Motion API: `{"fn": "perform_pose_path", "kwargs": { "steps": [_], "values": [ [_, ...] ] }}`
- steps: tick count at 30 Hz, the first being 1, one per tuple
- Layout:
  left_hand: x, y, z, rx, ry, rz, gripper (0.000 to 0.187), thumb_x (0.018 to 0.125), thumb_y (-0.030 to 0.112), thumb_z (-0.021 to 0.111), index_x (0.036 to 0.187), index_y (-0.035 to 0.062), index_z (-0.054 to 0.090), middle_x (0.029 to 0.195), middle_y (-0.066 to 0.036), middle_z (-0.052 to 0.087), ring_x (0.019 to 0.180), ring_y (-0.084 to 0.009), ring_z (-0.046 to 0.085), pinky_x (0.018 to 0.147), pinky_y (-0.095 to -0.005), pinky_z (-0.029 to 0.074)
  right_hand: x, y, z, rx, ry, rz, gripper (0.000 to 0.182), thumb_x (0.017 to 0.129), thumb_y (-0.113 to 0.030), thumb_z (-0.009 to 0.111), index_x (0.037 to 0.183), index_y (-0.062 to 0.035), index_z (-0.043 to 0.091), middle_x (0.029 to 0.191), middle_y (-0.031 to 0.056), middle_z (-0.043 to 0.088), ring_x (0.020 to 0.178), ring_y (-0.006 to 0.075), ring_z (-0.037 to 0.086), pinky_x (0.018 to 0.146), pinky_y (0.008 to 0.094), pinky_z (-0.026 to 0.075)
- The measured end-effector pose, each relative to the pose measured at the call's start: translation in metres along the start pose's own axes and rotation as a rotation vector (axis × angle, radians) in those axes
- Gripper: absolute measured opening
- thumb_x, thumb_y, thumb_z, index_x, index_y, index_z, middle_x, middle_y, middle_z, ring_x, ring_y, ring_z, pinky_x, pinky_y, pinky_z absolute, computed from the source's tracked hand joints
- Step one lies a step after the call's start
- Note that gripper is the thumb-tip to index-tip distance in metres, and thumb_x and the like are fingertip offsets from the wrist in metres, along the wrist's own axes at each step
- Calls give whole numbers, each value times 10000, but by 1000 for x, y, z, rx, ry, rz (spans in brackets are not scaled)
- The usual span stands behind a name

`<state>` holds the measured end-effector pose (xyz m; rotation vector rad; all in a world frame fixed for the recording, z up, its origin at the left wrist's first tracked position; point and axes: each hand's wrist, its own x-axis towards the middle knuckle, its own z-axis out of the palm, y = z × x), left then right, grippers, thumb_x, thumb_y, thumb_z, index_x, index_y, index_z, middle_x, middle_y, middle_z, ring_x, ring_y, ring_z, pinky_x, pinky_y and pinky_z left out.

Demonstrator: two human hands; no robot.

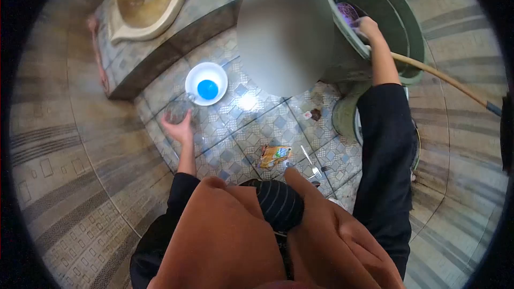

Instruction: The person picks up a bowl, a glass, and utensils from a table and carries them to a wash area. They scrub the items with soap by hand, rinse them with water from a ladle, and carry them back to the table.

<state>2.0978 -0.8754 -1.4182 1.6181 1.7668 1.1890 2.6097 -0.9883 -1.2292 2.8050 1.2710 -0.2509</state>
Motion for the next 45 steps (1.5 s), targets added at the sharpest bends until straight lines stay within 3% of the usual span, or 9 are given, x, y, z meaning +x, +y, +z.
{"fn": "perform_pose_path", "kwargs": {
  "steps": [5,11,17,22,25,29,30,36,45],
  "values": [
    [5,-9,3,-98,38,-47,729,529,211,773,1082,-14,354,1055,-127,442,913,-239,469,776,-326,402,-34,-2,-13,702,129,292,239,704,-212,607,832,-11,620,610,43,566,506,107,502,485,233,393],
    [2,-36,6,104,91,26,766,469,214,789,1075,3,370,1018,-137,486,951,-276,465,837,-354,350,-101,29,-54,1578,358,247,188,802,-177,520,838,8,517,780,117,603,448,22,384,375,126,305],
    [-1,-8,4,48,26,-94,781,489,217,781,1095,-17,348,1081,-162,437,1017,-294,417,866,-371,322,-215,43,-103,1763,403,76,318,857,-167,420,1070,63,367,1036,195,507,495,12,340,410,123,304],
    [-31,37,3,266,234,449,755,576,156,710,1144,-70,269,1186,-221,260,1106,-335,289,925,-422,234,-334,39,-113,1889,527,47,361,864,-147,397,1099,111,305,1111,237,437,466,13,308,397,132,305],
    [-106,78,29,-175,-175,626,603,625,131,644,1112,-50,339,1161,-203,330,1086,-331,318,920,-421,241,-403,45,-102,1902,540,144,380,865,-164,397,1091,129,309,1041,204,492,443,8,285,374,127,281],
    [-240,106,53,-290,-1323,787,347,648,87,557,984,29,495,984,-133,504,984,-279,442,850,-351,338,-487,39,-71,1750,541,376,323,838,-212,441,966,81,487,826,137,593,398,-8,316,308,130,244],
    [-271,99,66,-239,-1500,1046,373,639,105,575,993,38,480,991,-119,493,958,-291,447,821,-360,358,-503,36,-62,1715,594,429,331,830,-224,456,956,79,497,807,129,598,386,-6,323,301,129,244],
    [-375,65,93,-1,-1475,1703,371,595,89,602,939,57,467,924,-101,468,858,-284,477,708,-391,413,-577,23,-10,1562,720,767,373,776,-223,542,976,86,484,800,144,603,378,16,363,329,132,281],
    [-410,65,111,212,-1684,1194,403,552,247,713,827,45,499,892,-120,541,815,-290,532,663,-379,427,-627,10,33,1505,763,1023,316,776,-159,531,955,100,500,789,159,598,393,42,395,359,144,305]
  ]
}}
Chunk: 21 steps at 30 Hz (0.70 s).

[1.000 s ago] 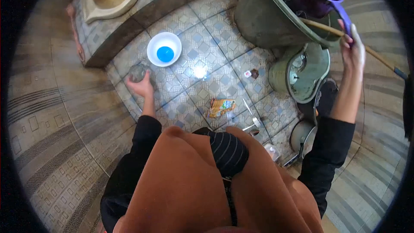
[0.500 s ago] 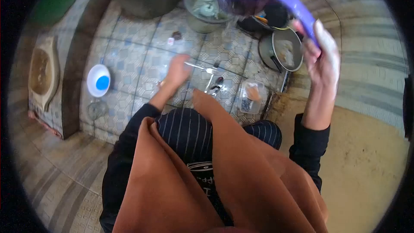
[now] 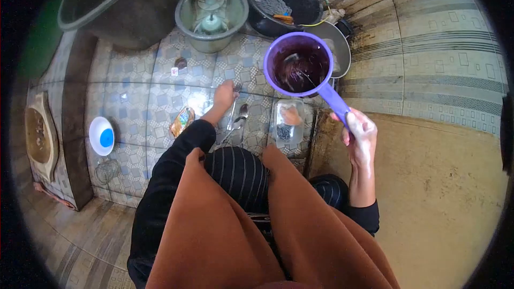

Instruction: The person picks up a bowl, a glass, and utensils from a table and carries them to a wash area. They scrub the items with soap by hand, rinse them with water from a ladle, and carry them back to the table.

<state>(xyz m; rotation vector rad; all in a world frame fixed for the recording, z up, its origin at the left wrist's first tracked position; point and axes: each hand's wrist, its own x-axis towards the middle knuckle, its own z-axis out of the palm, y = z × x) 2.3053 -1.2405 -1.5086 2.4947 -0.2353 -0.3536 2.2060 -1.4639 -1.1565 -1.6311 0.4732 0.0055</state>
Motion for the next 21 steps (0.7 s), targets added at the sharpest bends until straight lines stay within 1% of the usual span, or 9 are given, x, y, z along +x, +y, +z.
{"fn": "perform_pose_path", "kwargs": {
  "steps": [8,10,11,14,16,17,18,19,21],
  "values": [
    [5,22,1,142,105,81,256,650,189,634,847,61,532,834,-84,556,804,-264,535,687,-382,398,1,16,9,-192,19,39,230,774,-118,540,908,70,543,737,106,600,404,49,425,364,164,333],
    [10,33,-7,-501,293,39,184,725,133,552,884,45,530,806,-106,581,762,-249,561,664,-356,423,1,20,17,-289,-6,-21,212,759,-98,561,894,65,557,674,69,581,419,55,448,376,174,353],
    [11,47,-17,-943,102,-253,167,775,97,462,910,25,527,803,-141,592,738,-253,573,641,-337,432,1,25,20,-353,-2,-47,214,749,-87,576,893,70,560,630,41,558,429,65,468,380,186,357],
    [30,69,-23,-764,322,30,171,790,103,436,891,18,544,800,-147,591,694,-250,576,609,-338,425,-5,15,38,-597,-16,-185,232,742,-101,578,866,94,560,609,86,562,447,80,497,405,221,391],
    [47,64,-13,-760,207,-15,181,778,138,462,834,-8,553,783,-153,591,666,-250,578,581,-332,423,0,23,41,-664,0,-295,231,740,-103,579,858,94,562,602,95,560,449,81,500,412,226,399],
    [67,43,20,-770,140,87,164,771,121,461,813,1,564,719,-92,583,614,-168,541,551,-287,420,3,26,42,-734,16,-403,229,737,-105,581,850,94,563,595,104,557,452,82,504,419,232,408],
    [69,46,15,-779,71,189,152,764,105,460,792,10,575,655,-31,575,562,-85,505,521,-241,418,3,23,45,-733,20,-406,229,737,-105,581,850,94,563,595,104,557,452,82,504,419,232,408],
    [64,57,10,-1141,-6,41,164,785,141,465,798,21,577,690,-15,580,567,-94,512,529,-247,423,3,18,48,-671,61,-292,225,739,-105,581,852,89,566,597,93,559,450,80,500,414,228,405],
    [84,56,27,-1079,86,107,193,799,187,464,816,28,572,706,-15,578,554,-96,506,524,-246,420,6,13,49,-610,105,-181,220,741,-105,580,853,84,569,600,82,562,447,78,496,409,223,401]
  ]
}}
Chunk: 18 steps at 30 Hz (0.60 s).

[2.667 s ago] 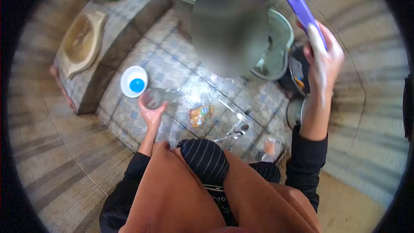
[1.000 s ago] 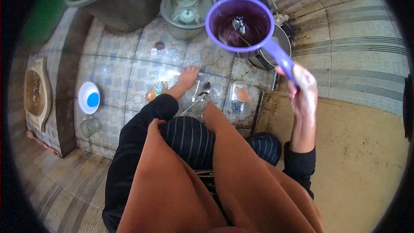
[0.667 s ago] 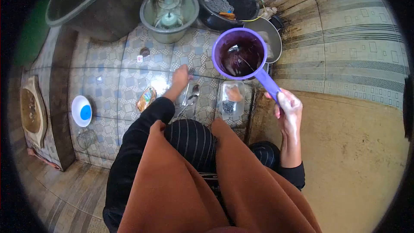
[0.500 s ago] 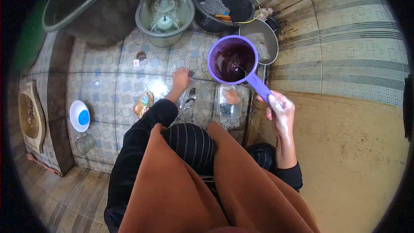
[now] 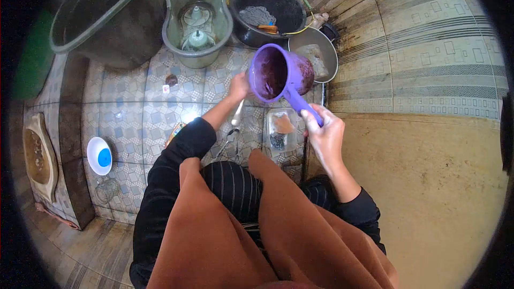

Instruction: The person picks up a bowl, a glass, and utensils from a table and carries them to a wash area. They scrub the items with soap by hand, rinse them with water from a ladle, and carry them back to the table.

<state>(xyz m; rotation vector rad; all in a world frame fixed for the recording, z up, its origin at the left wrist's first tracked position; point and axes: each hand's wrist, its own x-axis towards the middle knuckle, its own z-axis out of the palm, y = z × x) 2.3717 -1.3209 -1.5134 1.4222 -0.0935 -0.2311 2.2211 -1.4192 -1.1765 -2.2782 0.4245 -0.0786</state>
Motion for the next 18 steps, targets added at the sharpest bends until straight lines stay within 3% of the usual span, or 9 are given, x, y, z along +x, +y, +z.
{"fn": "perform_pose_path", "kwargs": {
  "steps": [1,2,3,6,10,13,15,17,18],
  "values": [
    [6,-9,3,64,43,94,225,813,234,464,835,35,568,722,-15,576,541,-99,500,519,-245,416,2,0,-2,78,32,43,215,744,-104,578,855,79,570,604,67,562,446,76,492,405,218,398],
    [-17,76,2,-165,-95,-157,312,817,338,465,885,46,552,735,-31,569,447,-80,430,416,-216,360,5,0,-3,157,63,87,209,747,-104,576,857,75,572,609,52,563,445,74,488,400,213,395],
    [-21,98,-2,-165,-94,-159,312,817,338,465,885,46,552,735,-31,569,447,-80,430,416,-216,360,7,1,-6,209,100,100,199,749,-94,573,862,70,571,625,38,560,439,69,474,396,201,383],
    [-23,116,-10,-309,-133,-478,485,817,489,366,949,60,550,689,-70,569,377,-44,297,315,-182,187,14,1,-15,274,153,108,203,742,-84,571,867,77,566,645,53,556,431,66,459,399,199,377],
    [-20,118,-19,-579,-335,-538,527,819,518,317,991,65,524,720,-73,567,391,-37,306,319,-177,190,12,-3,-20,198,167,104,218,740,-99,577,868,76,568,634,53,563,441,70,482,408,202,387],
    [-18,116,-6,-526,-271,-527,436,838,427,377,1074,74,475,824,-56,557,419,-51,356,353,-167,261,6,-6,-18,5,159,1,219,730,-111,588,846,74,574,654,106,585,473,100,522,450,228,422],
    [-18,112,2,-336,-246,-261,365,823,315,468,1100,77,457,976,-49,542,490,-67,441,451,-187,368,2,-1,-14,-91,178,-74,218,720,-113,591,828,76,575,720,176,593,568,179,586,550,267,457],
    [-15,107,2,-341,-252,-273,331,769,179,544,1066,48,479,931,-63,578,559,-116,517,549,-241,424,0,-3,-9,-122,163,-131,209,717,-103,586,822,78,574,771,204,587,677,247,603,639,292,457],
    [-14,110,5,65,-173,-137,296,753,144,539,1026,35,502,856,-91,588,586,-145,538,561,-268,429,0,-3,-7,-119,157,-174,206,719,-101,583,822,78,573,795,214,583,730,275,599,666,298,454]
  ]
}}
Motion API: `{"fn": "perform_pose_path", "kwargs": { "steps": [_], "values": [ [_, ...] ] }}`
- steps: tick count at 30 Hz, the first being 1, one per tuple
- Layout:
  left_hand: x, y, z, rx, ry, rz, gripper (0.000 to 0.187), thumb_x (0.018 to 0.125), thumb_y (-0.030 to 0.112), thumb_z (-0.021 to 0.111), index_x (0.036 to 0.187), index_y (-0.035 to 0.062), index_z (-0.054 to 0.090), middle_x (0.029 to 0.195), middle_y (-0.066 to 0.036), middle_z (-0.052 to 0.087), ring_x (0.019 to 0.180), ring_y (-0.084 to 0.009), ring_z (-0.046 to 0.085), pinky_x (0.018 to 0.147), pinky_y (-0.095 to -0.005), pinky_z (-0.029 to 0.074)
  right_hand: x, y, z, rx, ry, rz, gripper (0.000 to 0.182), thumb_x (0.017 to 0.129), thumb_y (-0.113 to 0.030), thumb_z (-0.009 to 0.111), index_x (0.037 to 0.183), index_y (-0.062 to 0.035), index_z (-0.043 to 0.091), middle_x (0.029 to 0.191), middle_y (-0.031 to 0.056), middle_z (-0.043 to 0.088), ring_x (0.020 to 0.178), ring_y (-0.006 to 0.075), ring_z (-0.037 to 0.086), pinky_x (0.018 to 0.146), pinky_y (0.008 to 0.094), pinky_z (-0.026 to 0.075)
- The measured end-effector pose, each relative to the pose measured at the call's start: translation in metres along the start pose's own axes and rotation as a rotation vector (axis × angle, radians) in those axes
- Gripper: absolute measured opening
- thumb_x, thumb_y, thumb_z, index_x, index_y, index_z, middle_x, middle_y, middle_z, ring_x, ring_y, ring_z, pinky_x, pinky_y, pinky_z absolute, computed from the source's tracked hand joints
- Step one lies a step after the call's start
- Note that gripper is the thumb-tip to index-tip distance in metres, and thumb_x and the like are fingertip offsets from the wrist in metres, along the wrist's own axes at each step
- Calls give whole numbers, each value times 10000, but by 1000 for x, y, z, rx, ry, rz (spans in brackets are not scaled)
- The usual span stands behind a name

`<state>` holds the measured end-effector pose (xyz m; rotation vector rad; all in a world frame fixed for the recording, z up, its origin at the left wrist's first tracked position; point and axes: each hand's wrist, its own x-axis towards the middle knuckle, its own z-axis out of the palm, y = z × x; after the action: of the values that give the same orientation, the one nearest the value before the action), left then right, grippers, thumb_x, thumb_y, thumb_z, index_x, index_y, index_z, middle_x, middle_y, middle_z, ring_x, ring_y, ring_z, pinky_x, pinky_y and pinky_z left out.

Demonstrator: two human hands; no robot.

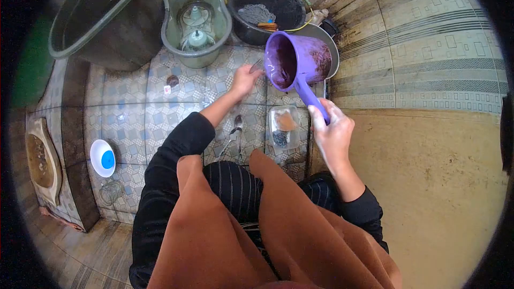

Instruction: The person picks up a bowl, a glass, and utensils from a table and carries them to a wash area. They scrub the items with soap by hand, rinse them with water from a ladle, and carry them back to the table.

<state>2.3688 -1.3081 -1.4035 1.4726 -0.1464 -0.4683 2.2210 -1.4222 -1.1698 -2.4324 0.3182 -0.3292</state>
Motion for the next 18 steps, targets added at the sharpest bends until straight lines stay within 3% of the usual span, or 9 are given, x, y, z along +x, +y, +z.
{"fn": "perform_pose_path", "kwargs": {
  "steps": [1,3,6,8,12,13,15,16,18],
  "values": [
    [-3,12,3,407,113,98,264,738,109,534,987,22,524,781,-120,599,612,-175,559,574,-295,433,0,1,2,1,-1,0,206,719,-101,583,822,78,573,795,214,583,730,275,599,666,298,454],
    [-8,23,6,357,151,155,222,701,49,509,915,2,553,669,-164,576,666,-231,578,619,-332,432,1,2,7,19,25,6,207,720,-97,581,828,78,571,781,212,585,711,272,600,657,291,453],
    [-3,24,7,492,184,143,212,708,24,482,904,5,561,747,-179,575,708,-259,578,657,-351,427,4,0,5,65,36,60,212,722,-98,580,835,80,567,763,206,586,689,273,598,645,289,452],
    [-4,26,2,591,116,391,244,717,-9,447,934,14,556,841,-163,581,776,-263,575,695,-321,436,4,-1,4,70,55,43,210,722,-97,580,833,81,566,762,205,585,688,268,598,646,291,450],
    [-1,26,1,633,169,547,271,722,-36,414,936,31,565,940,-129,575,866,-218,564,766,-311,427,6,3,4,46,118,2,219,736,-105,580,854,79,564,745,173,598,591,202,586,567,271,454],
    [-1,33,2,424,154,487,264,749,-15,409,964,35,554,951,-122,574,897,-207,551,788,-316,423,8,1,2,48,114,5,219,736,-105,580,854,79,564,745,173,598,591,202,586,567,271,454],
    [2,37,-2,222,143,423,257,777,5,404,991,39,543,962,-115,572,928,-196,537,811,-322,418,14,-7,-6,388,146,282,239,752,-110,573,898,78,551,726,124,601,496,117,529,466,221,431],
    [6,35,-5,-51,140,376,245,808,35,393,1020,10,513,988,-125,555,943,-195,524,821,-324,413,18,-4,-9,488,145,279,243,763,-106,564,926,72,536,718,86,592,449,54,464,389,173,375],
    [6,37,-14,-405,104,345,277,872,141,365,1051,-54,447,1050,-141,501,952,-234,511,827,-322,414,21,-3,-18,583,117,330,224,776,-106,539,924,62,535,746,100,603,436,50,453,371,166,337]
  ]
}}
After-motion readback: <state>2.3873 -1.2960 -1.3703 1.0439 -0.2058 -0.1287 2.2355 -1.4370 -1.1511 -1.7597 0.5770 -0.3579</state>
